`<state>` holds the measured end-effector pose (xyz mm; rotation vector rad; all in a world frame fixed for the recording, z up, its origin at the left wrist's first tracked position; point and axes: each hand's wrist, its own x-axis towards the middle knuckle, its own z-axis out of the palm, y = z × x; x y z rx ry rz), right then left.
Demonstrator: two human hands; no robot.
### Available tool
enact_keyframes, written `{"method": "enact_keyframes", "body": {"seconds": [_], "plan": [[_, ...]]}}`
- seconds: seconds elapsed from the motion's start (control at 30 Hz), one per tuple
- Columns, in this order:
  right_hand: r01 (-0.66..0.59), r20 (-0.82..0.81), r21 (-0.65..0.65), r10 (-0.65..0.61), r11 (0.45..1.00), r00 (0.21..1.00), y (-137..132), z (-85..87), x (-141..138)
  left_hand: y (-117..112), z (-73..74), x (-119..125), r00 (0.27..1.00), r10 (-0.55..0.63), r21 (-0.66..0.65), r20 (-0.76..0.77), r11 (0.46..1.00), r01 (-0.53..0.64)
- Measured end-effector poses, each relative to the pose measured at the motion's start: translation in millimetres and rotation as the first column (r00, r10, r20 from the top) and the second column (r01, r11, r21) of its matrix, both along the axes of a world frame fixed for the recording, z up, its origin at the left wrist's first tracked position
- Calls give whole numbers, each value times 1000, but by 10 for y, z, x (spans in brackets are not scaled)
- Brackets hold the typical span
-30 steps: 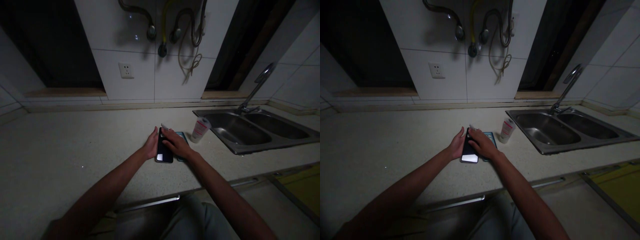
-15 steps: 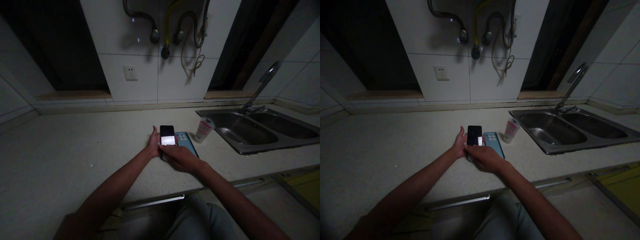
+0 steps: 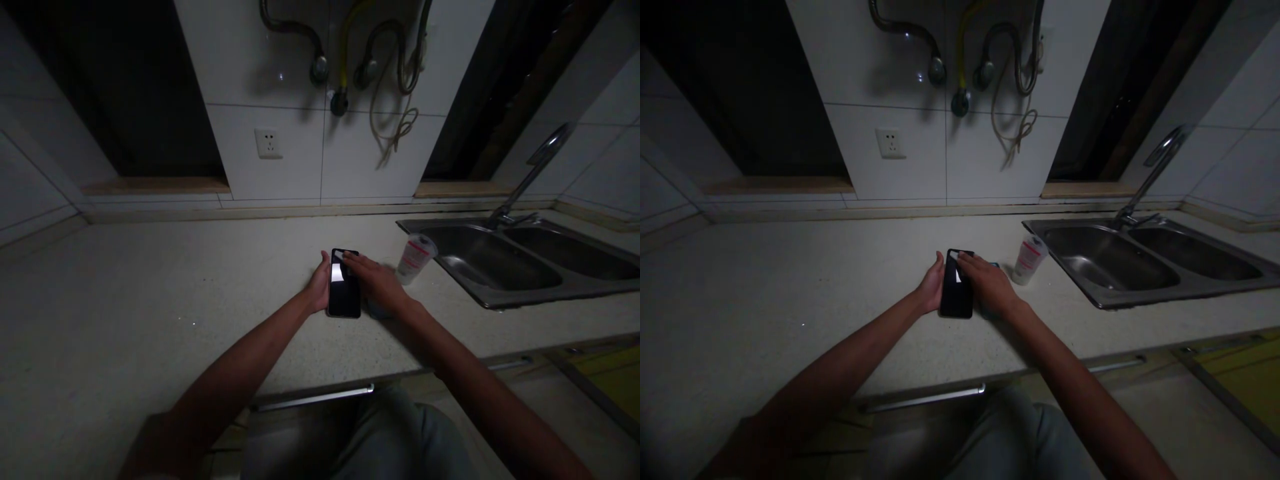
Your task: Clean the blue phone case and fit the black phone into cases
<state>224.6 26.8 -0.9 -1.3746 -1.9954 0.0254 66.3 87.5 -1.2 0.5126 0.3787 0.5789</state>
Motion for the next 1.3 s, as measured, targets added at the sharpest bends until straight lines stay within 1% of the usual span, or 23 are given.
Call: {"method": "enact_keyframes", "body": {"seconds": [0.1, 0.17, 0.23, 0.33, 0.4, 0.5, 0.6, 0.63, 0.7, 0.73, 0.8, 0.87, 0.93, 1.0, 1.1, 1.23, 1.3], "plan": [[-70, 13, 7, 70, 998, 997, 44, -27, -117, 10, -17, -1, 1000, -7, -39, -8, 999, 7], [-161, 51, 2, 160, 987, 986, 9, -84, -193, 12, -13, -16, 999, -43, -72, -23, 997, 42], [-230, 92, -3, 229, 973, 969, -59, -143, -237, 13, -5, -32, 996, -93, -79, 3, 993, 93], [-262, 111, 7, 259, 965, 959, -138, -177, -235, 20, -14, -37, 991, -130, -53, 41, 990, 132], [-245, 116, 15, 242, 969, 963, -132, -144, -209, 28, -35, -26, 991, -130, -50, 31, 990, 131], [-139, 100, 26, 136, 990, 986, -28, -42, -172, 36, -69, 4, 995, -94, -53, -22, 994, 93], [-19, 5, 24, 19, 1000, 1000, 109, 50, -159, 29, -89, 34, 997, -40, -20, -69, 999, 39], [5, -27, 20, -4, 1000, 1000, 140, 66, -162, 25, -93, 41, 997, -20, -7, -75, 1000, 20], [14, -55, 15, -13, 1000, 998, 158, 72, -182, 17, -99, 47, 997, 21, 12, -70, 1000, -20], [-4, -47, 16, 4, 1000, 999, 144, 63, -197, 12, -102, 46, 997, 42, 17, -62, 999, -41], [-79, -3, 24, 79, 997, 997, 80, 29, -226, 0, -100, 36, 997, 50, 15, -59, 999, -49], [-167, 42, 36, 165, 985, 985, -6, -13, -240, -21, -82, 21, 997, 9, 8, -77, 1000, -8], [-225, 56, 51, 222, 973, 973, -83, -57, -226, -50, -48, 7, 995, -54, 7, -84, 998, 55], [-261, 54, 71, 258, 963, 965, -140, -100, -192, -78, -10, -3, 993, -93, 17, -71, 995, 95], [-302, 76, 90, 296, 949, 952, -210, -161, -140, -93, 17, -17, 993, -100, 22, -68, 995, 101], [-320, 117, 76, 310, 944, 943, -326, -218, -92, -51, -25, -40, 996, -68, 60, -64, 996, 71], [-334, 145, 70, 321, 940, 936, -383, -233, -68, -23, -52, -50, 995, -73, 79, -61, 994, 78]]}}
